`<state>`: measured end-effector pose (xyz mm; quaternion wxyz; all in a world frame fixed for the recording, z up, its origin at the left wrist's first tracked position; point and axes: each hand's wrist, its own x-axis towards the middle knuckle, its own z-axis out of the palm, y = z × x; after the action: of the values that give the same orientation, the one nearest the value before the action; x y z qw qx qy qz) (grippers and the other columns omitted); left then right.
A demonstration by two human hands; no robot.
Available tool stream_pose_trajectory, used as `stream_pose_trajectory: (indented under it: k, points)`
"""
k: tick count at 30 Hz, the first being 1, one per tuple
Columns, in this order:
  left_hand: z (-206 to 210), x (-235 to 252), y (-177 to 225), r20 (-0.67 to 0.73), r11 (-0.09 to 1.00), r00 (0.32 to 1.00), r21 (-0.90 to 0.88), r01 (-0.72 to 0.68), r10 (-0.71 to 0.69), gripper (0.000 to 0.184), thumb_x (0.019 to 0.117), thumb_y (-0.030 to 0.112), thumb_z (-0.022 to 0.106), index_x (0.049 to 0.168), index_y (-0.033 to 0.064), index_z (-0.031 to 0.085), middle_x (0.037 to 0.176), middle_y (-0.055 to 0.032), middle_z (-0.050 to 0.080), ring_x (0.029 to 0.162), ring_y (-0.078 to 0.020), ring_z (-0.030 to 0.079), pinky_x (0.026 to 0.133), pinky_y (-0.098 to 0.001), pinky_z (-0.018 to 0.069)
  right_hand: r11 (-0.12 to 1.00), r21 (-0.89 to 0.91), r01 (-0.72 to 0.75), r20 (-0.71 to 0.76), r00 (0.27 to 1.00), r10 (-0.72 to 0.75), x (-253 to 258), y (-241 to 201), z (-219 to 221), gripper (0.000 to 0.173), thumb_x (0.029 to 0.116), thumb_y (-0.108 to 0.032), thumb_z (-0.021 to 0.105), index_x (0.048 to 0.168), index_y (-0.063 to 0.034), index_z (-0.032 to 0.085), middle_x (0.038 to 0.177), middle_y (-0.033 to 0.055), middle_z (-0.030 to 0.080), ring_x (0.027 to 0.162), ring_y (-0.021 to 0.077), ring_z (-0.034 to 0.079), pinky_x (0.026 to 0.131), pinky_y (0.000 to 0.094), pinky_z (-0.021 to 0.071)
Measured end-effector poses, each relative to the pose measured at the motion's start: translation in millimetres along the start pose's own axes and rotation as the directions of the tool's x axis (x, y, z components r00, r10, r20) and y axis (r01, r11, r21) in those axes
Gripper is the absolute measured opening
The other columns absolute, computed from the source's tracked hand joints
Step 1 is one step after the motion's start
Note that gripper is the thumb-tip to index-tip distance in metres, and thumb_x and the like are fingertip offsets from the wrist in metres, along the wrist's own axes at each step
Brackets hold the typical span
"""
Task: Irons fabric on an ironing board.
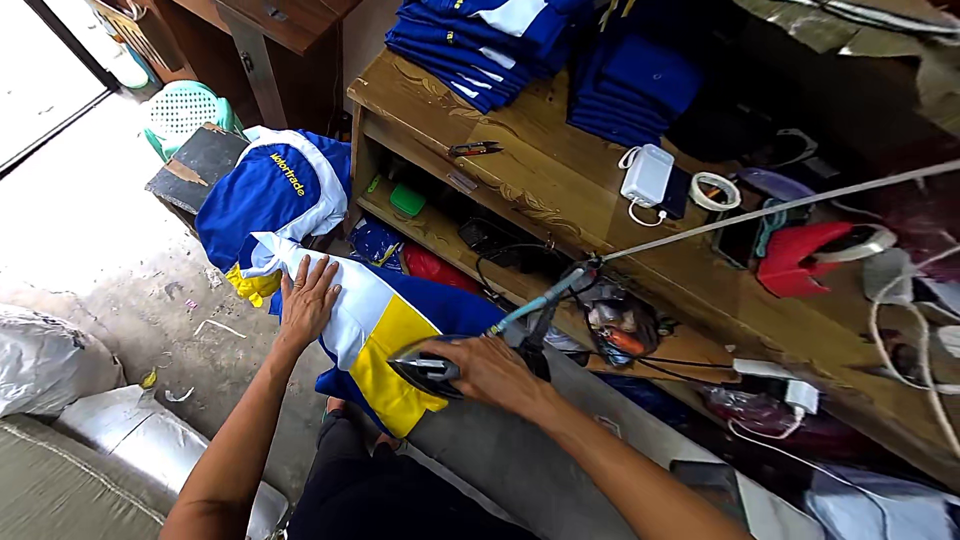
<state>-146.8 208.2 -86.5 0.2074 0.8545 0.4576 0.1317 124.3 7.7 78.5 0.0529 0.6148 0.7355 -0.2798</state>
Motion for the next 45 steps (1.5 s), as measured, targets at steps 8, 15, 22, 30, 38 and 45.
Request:
stream_pose_trajectory:
  k: [8,15,22,30,38,45]
  points:
    - [-13.8,-24.0,62.9,-0.186,0.994,0.980,-0.067,-0.086,0.072,0.044,0.1015,0.035,0.054,0.132,0.0058,0.067,0.143,-0.0205,0.058,0.139,-0.0423,0.048,0.115,-0.0588,0.0374,0.838,0.227,-0.496,-0.177,0.825,0.536,-155.6,68.6,68.1,0.049,0.0889,-0.028,0.071,0.138,-0.0279,0.064,0.095,0.0188,0.075,0.084,0.0433,0.072,0.071,0.0657,0.0536]
    - [6.4,-128.1,174.4,0.358,0.973,0.905,-0.084,-0.215,0.230,0.045,0.1015,0.042,0.057,0.089,0.0016,0.071,0.087,-0.0151,0.072,0.076,-0.0325,0.073,0.065,-0.0544,0.0580,0.684,0.376,-0.625,-0.299,0.617,0.728,-248.4,101.1,132.1,0.053,0.0862,-0.028,0.074,0.137,-0.0192,0.066,0.096,0.0260,0.074,0.084,0.0516,0.071,0.071,0.0723,0.0515]
    - [35.9,-152.3,196.2,0.358,0.972,0.918,0.090,-0.215,0.170,0.036,0.0993,0.031,0.063,0.121,0.0030,0.067,0.111,-0.0203,0.071,0.092,-0.0386,0.074,0.072,-0.0526,0.0606,0.838,0.220,-0.499,-0.648,0.568,0.508,-261.8,106.2,120.0,0.084,0.0850,-0.068,0.062,0.148,-0.0129,0.054,0.118,0.0284,0.065,0.105,0.0514,0.062,0.086,0.0668,0.0472]
    - [10.4,-137.6,206.1,0.333,0.967,0.939,-0.256,0.002,0.086,0.022,0.0964,0.019,0.057,0.103,0.0015,0.069,0.082,-0.0110,0.070,0.073,-0.0232,0.069,0.070,-0.0428,0.0588,0.334,0.912,-0.239,0.076,0.897,0.435,-112.6,50.6,117.9,0.033,0.1079,-0.019,0.052,0.136,-0.0021,0.058,0.102,0.0145,0.073,0.079,0.0227,0.075,0.074,0.0403,0.0650]
    - [11.4,-139.3,207.2,0.076,0.914,0.979,-0.378,-0.146,0.188,0.015,0.0942,0.016,0.063,0.097,0.0030,0.069,0.075,-0.0053,0.068,0.064,-0.0116,0.065,0.062,-0.0278,0.0573,0.078,0.988,-0.132,0.063,0.813,0.579,7.1,11.4,121.2,0.026,0.0974,-0.003,0.062,0.122,0.0041,0.058,0.085,0.0108,0.072,0.062,0.0156,0.071,0.060,0.0312,0.0622]
    - [31.5,-132.9,206.0,0.338,0.940,0.886,-0.236,-0.245,0.316,0.027,0.1028,0.021,0.056,0.114,0.0010,0.070,0.107,-0.0176,0.071,0.096,-0.0307,0.072,0.086,-0.0461,0.0598,0.325,0.893,-0.310,0.077,0.819,0.568,-92.6,57.5,145.6,0.026,0.1048,-0.021,0.059,0.112,0.0033,0.064,0.081,0.0125,0.071,0.062,0.0208,0.071,0.063,0.0380,0.0635]
